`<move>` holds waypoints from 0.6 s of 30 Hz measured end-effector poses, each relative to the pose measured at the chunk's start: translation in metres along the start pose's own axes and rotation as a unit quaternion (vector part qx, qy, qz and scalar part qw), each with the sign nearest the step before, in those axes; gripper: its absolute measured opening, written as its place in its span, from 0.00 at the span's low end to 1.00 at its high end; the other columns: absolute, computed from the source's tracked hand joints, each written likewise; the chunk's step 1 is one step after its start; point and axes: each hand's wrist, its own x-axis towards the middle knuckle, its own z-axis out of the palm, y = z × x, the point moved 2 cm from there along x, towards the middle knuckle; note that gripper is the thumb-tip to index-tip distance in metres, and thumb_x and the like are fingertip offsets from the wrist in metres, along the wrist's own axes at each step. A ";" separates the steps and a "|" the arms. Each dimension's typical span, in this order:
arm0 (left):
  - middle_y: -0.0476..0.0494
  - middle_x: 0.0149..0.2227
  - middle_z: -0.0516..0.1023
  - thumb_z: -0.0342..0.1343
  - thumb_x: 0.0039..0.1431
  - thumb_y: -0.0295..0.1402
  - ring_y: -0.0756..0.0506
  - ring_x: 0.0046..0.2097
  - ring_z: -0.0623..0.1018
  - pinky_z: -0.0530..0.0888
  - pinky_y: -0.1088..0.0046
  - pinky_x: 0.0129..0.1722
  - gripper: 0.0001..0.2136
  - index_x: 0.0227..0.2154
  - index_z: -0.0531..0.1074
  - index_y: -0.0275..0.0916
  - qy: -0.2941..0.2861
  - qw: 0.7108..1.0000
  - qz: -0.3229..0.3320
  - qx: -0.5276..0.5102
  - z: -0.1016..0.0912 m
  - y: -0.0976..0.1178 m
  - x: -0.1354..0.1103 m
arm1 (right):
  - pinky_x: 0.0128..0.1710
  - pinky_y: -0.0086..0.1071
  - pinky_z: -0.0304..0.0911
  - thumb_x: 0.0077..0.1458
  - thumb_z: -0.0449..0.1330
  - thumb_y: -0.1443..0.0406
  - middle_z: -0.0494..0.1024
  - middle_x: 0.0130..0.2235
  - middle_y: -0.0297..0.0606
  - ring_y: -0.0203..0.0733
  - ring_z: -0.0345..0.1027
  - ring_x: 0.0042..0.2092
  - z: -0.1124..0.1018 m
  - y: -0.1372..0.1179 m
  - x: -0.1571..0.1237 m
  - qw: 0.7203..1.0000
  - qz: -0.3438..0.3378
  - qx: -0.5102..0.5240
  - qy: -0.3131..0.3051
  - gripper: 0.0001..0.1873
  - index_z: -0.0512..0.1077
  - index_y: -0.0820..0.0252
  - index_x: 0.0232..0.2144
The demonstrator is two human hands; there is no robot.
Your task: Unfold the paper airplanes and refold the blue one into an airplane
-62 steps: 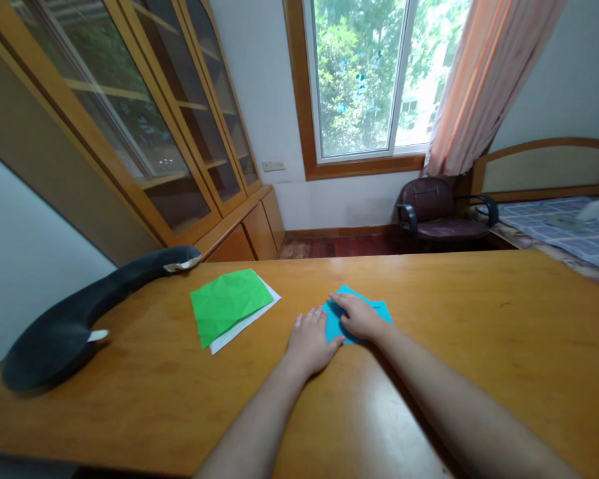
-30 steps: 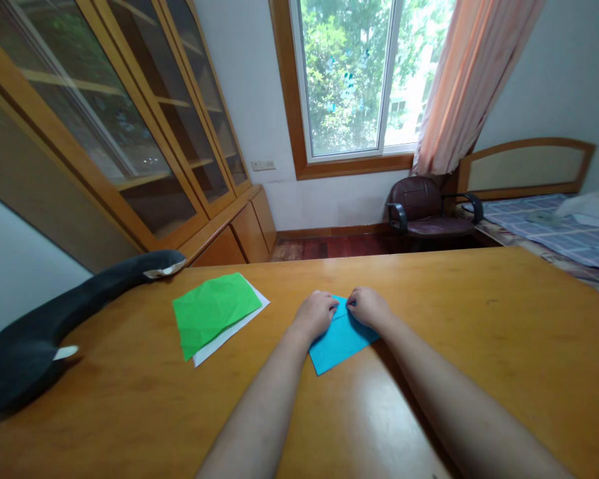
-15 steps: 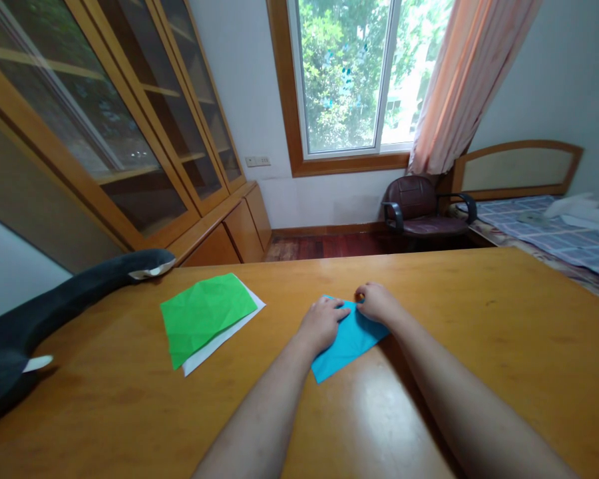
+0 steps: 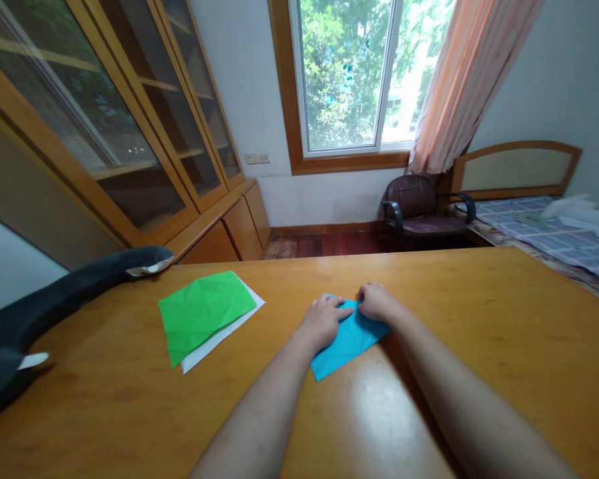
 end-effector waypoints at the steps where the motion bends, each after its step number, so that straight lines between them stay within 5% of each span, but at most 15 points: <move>1: 0.49 0.57 0.70 0.43 0.67 0.36 0.40 0.53 0.66 0.67 0.59 0.52 0.18 0.55 0.69 0.59 0.000 1.000 0.000 -0.001 0.000 0.000 0.000 | 0.42 0.34 0.61 0.49 0.59 0.66 0.77 0.43 0.53 0.52 0.71 0.45 -0.001 -0.001 -0.001 1.000 -0.002 -0.005 -0.001 0.13 0.76 0.65 0.38; 18: 0.48 0.57 0.69 0.42 0.68 0.34 0.40 0.53 0.66 0.66 0.60 0.53 0.19 0.55 0.69 0.59 -0.006 1.000 0.004 -0.007 0.002 0.000 -0.001 | 0.41 0.34 0.61 0.51 0.59 0.65 0.77 0.44 0.53 0.52 0.71 0.45 -0.005 -0.006 -0.005 1.000 -0.014 -0.011 -0.008 0.13 0.76 0.65 0.38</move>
